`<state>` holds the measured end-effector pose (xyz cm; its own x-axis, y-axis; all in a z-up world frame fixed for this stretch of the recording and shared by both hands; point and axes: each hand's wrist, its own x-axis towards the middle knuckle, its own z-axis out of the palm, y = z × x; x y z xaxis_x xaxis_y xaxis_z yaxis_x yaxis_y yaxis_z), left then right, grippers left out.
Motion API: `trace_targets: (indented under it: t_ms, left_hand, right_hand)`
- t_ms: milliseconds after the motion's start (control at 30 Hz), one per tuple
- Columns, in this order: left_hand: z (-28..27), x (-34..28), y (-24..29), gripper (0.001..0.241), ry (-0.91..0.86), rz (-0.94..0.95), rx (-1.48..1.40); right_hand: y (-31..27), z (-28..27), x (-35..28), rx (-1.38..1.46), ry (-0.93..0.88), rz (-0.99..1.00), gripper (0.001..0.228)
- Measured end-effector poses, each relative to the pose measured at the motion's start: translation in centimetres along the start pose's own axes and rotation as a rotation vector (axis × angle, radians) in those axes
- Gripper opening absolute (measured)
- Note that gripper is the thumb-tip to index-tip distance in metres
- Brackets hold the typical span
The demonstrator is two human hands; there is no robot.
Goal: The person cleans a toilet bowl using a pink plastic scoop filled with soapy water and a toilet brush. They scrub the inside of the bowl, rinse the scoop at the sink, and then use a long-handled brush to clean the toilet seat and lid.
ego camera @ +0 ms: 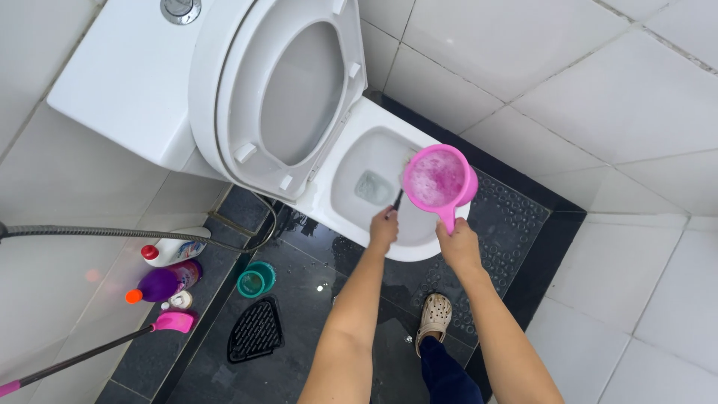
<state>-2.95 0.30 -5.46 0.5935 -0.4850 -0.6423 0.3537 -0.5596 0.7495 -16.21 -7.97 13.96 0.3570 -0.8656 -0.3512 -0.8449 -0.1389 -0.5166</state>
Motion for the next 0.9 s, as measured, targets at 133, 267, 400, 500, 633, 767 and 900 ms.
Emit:
trace_targets:
  t_ms: [133,267,400,500,633,767,900]
  left_hand:
    - [-4.0,2.4,-0.9,0.042,-0.02,-0.166,-0.533]
    - [-6.7,0.0,-1.2,0.037,0.081,-0.281,-1.021]
    - [-5.8,-4.1,-4.1,0.037,0.199,-0.336,-1.161]
    - [-6.6,-9.3,-2.7,0.04,0.239,-0.36,-1.132]
    - [-7.0,-11.1,-3.4,0.045,0.261,-0.306,-0.948]
    - [-7.7,-12.1,-6.2,0.043,0.321,-0.15,-0.617]
    - [-9.1,-15.4,-3.8,0.041,0.394,0.026,-0.123]
  right_hand:
    - [-3.5,-0.2,-0.8,0.014,-0.051,-0.008,0.046]
    - [-5.8,0.5,-1.6,0.011,-0.059,-0.039,0.044]
    - [-7.4,1.2,-2.8,0.005,-0.099,-0.029,0.044]
    - [-6.1,2.6,-3.6,0.038,-0.079,-0.113,0.043]
    - [-8.9,-0.2,-6.5,0.171,-0.209,0.098,0.041]
    - [-5.7,-1.2,-8.9,0.332,-0.244,0.194,0.038]
    - [-1.6,-3.1,-10.8,0.352,-0.223,0.223,0.036]
